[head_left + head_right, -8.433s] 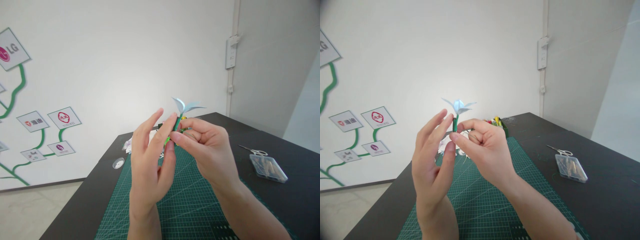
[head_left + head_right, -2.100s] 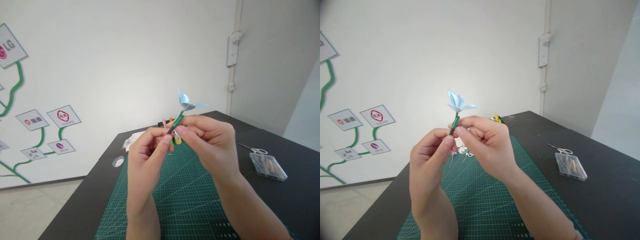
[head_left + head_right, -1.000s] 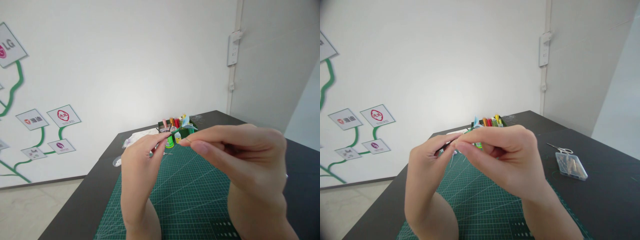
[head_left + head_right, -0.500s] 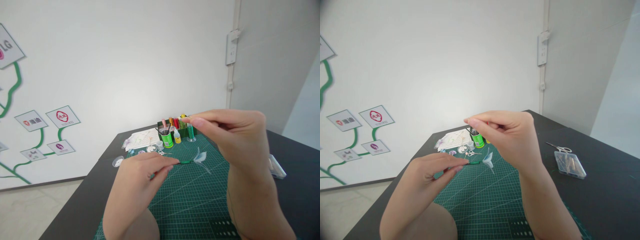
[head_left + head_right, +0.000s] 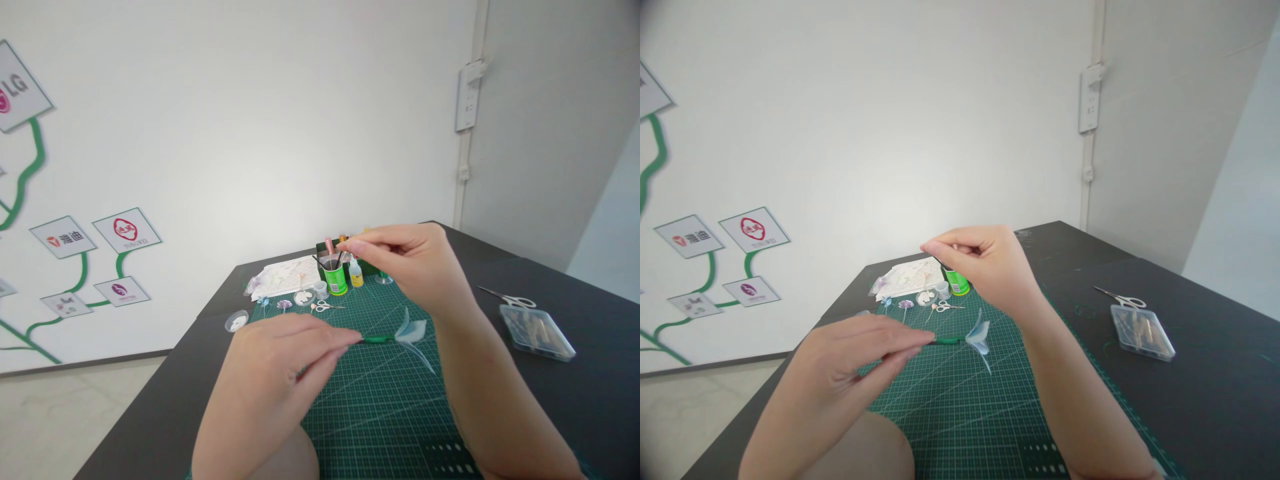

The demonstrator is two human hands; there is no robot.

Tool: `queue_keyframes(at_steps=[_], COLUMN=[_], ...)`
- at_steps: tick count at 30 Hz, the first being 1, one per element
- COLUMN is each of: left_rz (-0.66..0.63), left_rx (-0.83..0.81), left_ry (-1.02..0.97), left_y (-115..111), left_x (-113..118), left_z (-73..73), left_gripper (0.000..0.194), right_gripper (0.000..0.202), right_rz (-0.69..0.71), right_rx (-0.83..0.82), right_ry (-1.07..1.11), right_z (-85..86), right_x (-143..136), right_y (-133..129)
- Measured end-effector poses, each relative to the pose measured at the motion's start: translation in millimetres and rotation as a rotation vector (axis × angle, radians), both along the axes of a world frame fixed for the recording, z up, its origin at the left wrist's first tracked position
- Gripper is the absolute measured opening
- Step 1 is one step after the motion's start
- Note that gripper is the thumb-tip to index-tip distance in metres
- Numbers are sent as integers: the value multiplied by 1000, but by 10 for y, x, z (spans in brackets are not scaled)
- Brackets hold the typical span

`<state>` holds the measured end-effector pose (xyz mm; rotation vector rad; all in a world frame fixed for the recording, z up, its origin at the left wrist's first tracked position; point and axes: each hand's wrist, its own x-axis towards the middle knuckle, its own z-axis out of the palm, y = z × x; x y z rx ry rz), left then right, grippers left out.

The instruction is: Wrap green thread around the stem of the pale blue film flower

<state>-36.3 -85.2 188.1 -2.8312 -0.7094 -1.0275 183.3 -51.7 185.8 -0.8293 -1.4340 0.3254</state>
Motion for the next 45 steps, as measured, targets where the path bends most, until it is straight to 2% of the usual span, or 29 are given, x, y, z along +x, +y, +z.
queue_keyframes(at_steps=[6,10,14,18,22,26,30,34,38,40,43,45], left_rz=[3,86,178,278,362,312,256,264,267,260,246,239], left_rx=[0,51,56,77,52,38,35,26,16,1,-10,-15], left_ry=[-49,-159,-371,-653,-780,-752,-724,-716,-712,-712,-697,-682], left_y=[-34,-49,-6,102,218,280,299,316,314,303,282,272], left_x=[-48,-81,-63,24,115,165,180,193,213,225,239,246], left_z=[22,33,12,-30,-55,-57,-53,-55,-56,-50,-38,-32], left_gripper=[20,17,16,16,20,27,26,26,27,27,30,32], right_gripper=[22,25,30,33,29,24,30,30,20,17,14,16], right_rz=[73,157,276,339,387,421,449,379,176,80,14,29], right_rx=[-83,-174,-188,-193,-173,-135,-129,-155,-86,-13,22,33], right_ry=[-57,-121,-238,-323,-351,-346,-372,-217,234,380,411,376], right_z=[-28,-78,-111,-94,-67,-62,-44,-19,-31,-46,-70,-82], right_x=[-39,-41,-35,-15,29,86,137,144,85,42,-31,-86], right_y=[136,249,296,231,133,77,55,79,197,261,297,267])
